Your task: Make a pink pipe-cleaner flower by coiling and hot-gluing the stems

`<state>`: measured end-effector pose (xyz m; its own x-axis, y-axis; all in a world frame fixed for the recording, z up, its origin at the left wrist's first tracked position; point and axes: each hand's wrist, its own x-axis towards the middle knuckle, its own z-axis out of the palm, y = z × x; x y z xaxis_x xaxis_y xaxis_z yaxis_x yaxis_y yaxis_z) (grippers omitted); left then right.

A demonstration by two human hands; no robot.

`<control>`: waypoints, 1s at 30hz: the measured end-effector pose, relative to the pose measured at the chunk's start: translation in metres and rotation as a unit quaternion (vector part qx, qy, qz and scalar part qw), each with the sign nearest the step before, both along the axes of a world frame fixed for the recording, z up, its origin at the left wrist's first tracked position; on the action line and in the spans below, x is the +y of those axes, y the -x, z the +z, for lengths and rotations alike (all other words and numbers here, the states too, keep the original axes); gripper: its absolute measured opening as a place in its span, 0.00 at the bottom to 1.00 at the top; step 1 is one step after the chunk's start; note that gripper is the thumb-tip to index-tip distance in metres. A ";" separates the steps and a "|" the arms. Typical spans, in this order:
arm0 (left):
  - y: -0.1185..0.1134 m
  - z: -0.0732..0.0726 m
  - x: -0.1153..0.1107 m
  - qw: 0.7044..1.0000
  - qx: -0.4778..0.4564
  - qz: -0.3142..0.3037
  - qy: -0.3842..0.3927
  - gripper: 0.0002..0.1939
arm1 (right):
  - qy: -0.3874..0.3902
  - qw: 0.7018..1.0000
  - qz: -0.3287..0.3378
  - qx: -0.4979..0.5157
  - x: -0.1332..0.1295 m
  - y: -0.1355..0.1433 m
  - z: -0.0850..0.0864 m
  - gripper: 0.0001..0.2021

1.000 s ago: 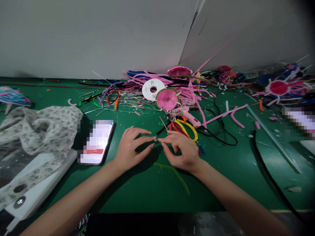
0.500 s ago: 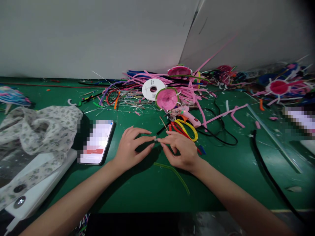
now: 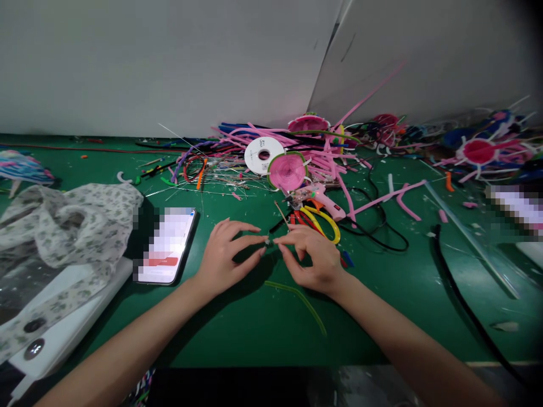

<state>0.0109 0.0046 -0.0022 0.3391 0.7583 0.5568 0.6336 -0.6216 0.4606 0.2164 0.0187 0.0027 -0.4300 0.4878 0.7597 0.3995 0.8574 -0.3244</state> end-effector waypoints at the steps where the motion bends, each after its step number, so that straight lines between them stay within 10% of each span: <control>1: 0.000 0.000 0.000 1.000 0.002 0.000 0.003 0.08 | 0.006 1.000 -0.004 -0.001 0.000 0.000 0.000 0.16; 18: 0.000 0.002 -0.002 0.993 0.073 0.017 -0.089 0.12 | 0.112 0.991 -0.031 -0.071 0.001 0.002 -0.007 0.11; 30: 0.004 0.010 -0.002 0.994 -0.103 0.016 0.024 0.12 | 0.242 0.970 0.003 0.027 0.009 -0.003 -0.004 0.12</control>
